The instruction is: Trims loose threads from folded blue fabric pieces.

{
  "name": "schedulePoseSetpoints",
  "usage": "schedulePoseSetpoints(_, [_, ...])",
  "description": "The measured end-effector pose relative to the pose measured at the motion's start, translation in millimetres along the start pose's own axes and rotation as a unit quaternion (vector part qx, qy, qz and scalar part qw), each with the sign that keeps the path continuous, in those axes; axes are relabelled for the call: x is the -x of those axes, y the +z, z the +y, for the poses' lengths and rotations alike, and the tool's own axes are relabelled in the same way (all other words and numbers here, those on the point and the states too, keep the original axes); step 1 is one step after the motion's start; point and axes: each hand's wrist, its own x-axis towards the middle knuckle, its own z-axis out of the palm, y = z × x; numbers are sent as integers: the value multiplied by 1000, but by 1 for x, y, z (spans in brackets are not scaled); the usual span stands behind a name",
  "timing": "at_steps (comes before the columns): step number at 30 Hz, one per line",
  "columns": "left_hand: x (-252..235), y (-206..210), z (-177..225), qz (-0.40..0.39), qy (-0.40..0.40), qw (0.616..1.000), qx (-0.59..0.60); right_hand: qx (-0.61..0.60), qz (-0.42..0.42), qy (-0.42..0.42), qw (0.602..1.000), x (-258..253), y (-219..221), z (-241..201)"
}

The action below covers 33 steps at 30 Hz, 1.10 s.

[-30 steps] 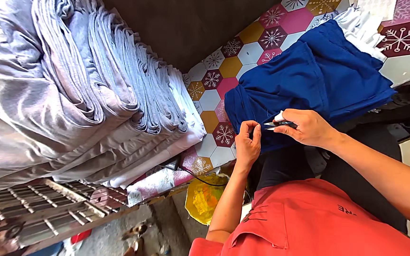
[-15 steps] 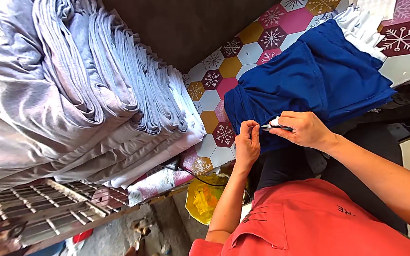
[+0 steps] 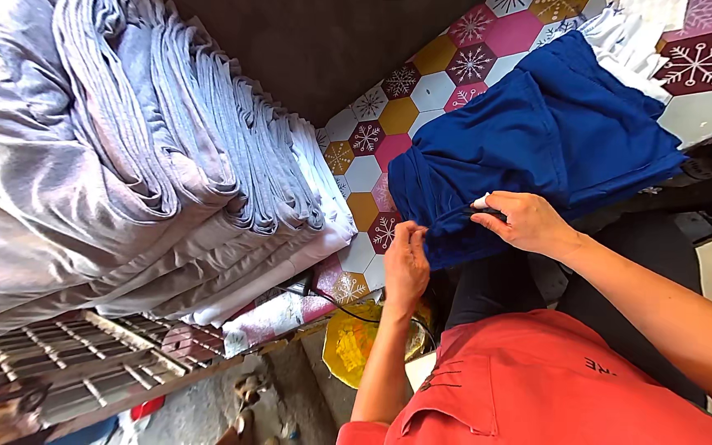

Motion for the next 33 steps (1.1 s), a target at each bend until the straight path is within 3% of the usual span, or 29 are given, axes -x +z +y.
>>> schedulePoseSetpoints(2, [10,-34,-5,-74,-82,984,-136,-8,-20,32,999,1,2,3])
schedulePoseSetpoints(4, [14,-61,-13,-173,-190,935,-245,0,-46,46,998,1,2,4])
schedulePoseSetpoints(6, [18,-72,-26,-185,-254,897,-312,26,-69,37,997,2,5,4])
schedulePoseSetpoints(8, [22,-73,-33,-138,-255,895,-338,45,-54,8,998,5,10,6])
schedulePoseSetpoints(12, [23,-49,-40,-91,-44,984,-148,3,3,-49,999,7,12,10])
schedulePoseSetpoints(14, [16,-19,-36,-92,50,994,-39,-13,8,-59,998,7,11,10])
schedulePoseSetpoints(16, [9,4,-32,-74,83,993,29,13,-6,-60,998,8,13,8])
schedulePoseSetpoints(19, [-3,17,-16,-24,24,989,141,-20,8,-52,998,9,14,9])
schedulePoseSetpoints(21, [-12,17,-4,-5,-22,977,212,-173,-10,36,984,4,-9,7])
schedulePoseSetpoints(23, [-21,15,2,-21,-79,943,322,-370,-10,139,919,-4,-34,7])
schedulePoseSetpoints(25, [-31,14,7,-65,-149,877,452,-470,13,237,850,-13,-48,8])
schedulePoseSetpoints(26, [-35,14,10,-87,-167,856,482,-432,35,274,859,-17,-50,8])
schedulePoseSetpoints(28, [-38,15,16,-100,-171,856,477,-233,84,283,927,-17,-47,5])
schedulePoseSetpoints(30, [-39,15,24,-85,-165,879,440,-110,140,194,965,-11,-40,-2])
schedulePoseSetpoints(33, [-35,15,31,-72,-150,900,402,-103,199,33,974,-5,-25,-19])
